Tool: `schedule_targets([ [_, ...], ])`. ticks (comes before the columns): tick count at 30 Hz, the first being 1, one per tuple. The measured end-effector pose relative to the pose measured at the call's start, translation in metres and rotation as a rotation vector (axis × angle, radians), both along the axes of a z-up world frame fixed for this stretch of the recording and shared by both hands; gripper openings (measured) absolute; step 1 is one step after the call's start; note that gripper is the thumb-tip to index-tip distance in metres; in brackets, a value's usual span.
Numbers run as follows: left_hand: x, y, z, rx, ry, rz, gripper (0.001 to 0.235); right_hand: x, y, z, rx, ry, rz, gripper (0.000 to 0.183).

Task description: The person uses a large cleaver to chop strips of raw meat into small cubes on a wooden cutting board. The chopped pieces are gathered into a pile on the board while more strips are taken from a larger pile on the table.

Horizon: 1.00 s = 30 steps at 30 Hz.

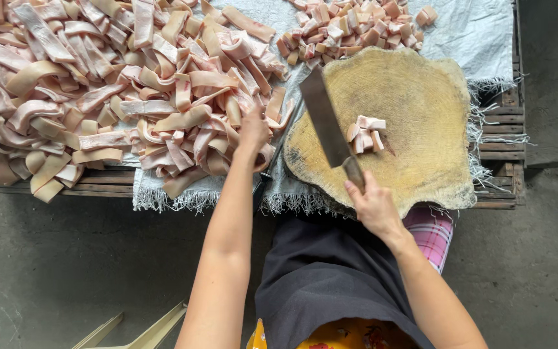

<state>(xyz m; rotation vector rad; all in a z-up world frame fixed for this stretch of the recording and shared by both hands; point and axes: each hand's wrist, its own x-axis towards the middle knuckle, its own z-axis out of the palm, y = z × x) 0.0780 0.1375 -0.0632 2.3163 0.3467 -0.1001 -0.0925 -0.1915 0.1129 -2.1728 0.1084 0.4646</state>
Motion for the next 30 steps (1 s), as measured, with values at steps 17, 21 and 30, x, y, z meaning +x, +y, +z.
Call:
schedule_targets([
  [17, 0.004, -0.087, 0.077, 0.235, -0.062, -0.181, 0.026, 0.010, -0.032, -0.016, -0.200, 0.057, -0.224, 0.042],
  [21, -0.046, -0.134, 0.044, 0.487, -0.422, -0.581, 0.046, 0.010, -0.032, -0.013, -0.215, 0.042, -0.194, 0.042],
  [30, -0.055, -0.113, 0.057, 0.147, -0.142, -0.243, 0.033, 0.015, -0.038, -0.005, -0.091, 0.167, -0.201, 0.041],
])
